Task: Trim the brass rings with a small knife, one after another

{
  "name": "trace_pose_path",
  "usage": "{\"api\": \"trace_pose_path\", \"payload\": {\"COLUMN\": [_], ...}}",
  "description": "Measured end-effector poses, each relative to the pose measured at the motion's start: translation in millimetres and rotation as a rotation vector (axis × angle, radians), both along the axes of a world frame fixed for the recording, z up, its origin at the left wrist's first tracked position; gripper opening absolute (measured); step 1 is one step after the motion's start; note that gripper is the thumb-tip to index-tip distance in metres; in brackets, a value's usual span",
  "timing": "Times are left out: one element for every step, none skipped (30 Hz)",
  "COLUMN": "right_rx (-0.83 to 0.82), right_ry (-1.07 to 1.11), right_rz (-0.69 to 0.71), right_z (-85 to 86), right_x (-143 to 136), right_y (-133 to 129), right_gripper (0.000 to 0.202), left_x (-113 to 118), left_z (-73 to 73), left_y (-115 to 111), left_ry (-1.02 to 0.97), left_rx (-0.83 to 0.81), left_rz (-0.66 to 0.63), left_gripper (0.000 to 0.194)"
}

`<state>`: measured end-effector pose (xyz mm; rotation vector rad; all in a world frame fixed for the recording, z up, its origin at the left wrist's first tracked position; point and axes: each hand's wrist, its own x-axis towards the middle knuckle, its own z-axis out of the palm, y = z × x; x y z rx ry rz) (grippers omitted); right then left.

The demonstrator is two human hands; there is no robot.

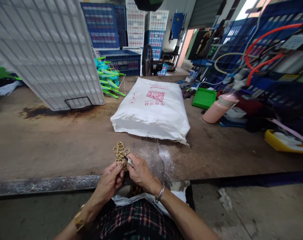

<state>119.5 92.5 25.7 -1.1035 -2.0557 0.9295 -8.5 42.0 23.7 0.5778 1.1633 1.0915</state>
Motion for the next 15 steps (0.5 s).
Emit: {"api": "trace_pose_path", "payload": {"right_rx": [-0.006, -0.035, -0.082, -0.134, -0.182, -0.222, -0.254, -0.282, -0.308, -0.332, -0.352, -0.36, -0.355, -0.342, -0.326], "right_ry": [0.003, 0.014, 0.03, 0.047, 0.058, 0.062, 0.06, 0.058, 0.059, 0.061, 0.064, 0.065, 0.061, 0.055, 0.05], "right_rz": [0.005, 0.01, 0.011, 0.007, 0.003, 0.001, 0.001, 0.001, 0.0, -0.002, -0.008, -0.016, -0.024, -0.029, -0.029], "right_z": [0.2, 0.3, 0.4, 0.4, 0.3, 0.2, 0.0, -0.1, -0.2, -0.2, 0.0, 0.4, 0.9, 1.6, 2.4], "right_x": [0.2, 0.5, 0.9, 1.4, 2.0, 2.5, 3.0, 3.4, 3.8, 4.1, 4.3, 4.4, 4.5, 4.6, 4.6], "right_y": [-0.6, -1.2, -1.6, -1.8, -1.9, -1.9, -1.9, -1.8, -1.9, -2.1, -2.6, -3.2, -4.2, -5.2, -6.4], "right_gripper": [0.009, 0.011, 0.013, 0.015, 0.018, 0.02, 0.022, 0.023, 0.024, 0.025, 0.025, 0.025, 0.025, 0.026, 0.027], "left_x": [-0.1, -0.2, -0.2, -0.1, 0.0, 0.2, 0.4, 0.7, 1.0, 1.2, 1.5, 1.7, 1.8, 1.9, 2.0], "left_z": [-0.2, -0.8, -1.6, -2.5, -3.3, -4.0, -4.4, -4.5, -4.3, -3.9, -3.4, -2.7, -2.2, -1.6, -1.2], "left_y": [-0.6, -1.2, -1.8, -2.4, -3.1, -3.9, -4.6, -5.3, -6.0, -6.6, -7.2, -7.8, -8.4, -9.1, -9.8], "left_ry": [0.007, 0.031, 0.072, 0.128, 0.192, 0.253, 0.305, 0.343, 0.364, 0.365, 0.347, 0.31, 0.258, 0.198, 0.138], "left_rx": [0.003, 0.01, 0.024, 0.045, 0.075, 0.112, 0.149, 0.181, 0.204, 0.212, 0.204, 0.183, 0.155, 0.126, 0.103], "left_rz": [-0.002, -0.001, 0.0, -0.003, -0.01, -0.02, -0.031, -0.04, -0.047, -0.054, -0.063, -0.074, -0.085, -0.095, -0.101], "left_gripper": [0.037, 0.037, 0.036, 0.036, 0.036, 0.036, 0.036, 0.037, 0.037, 0.037, 0.036, 0.035, 0.034, 0.033, 0.033]}}
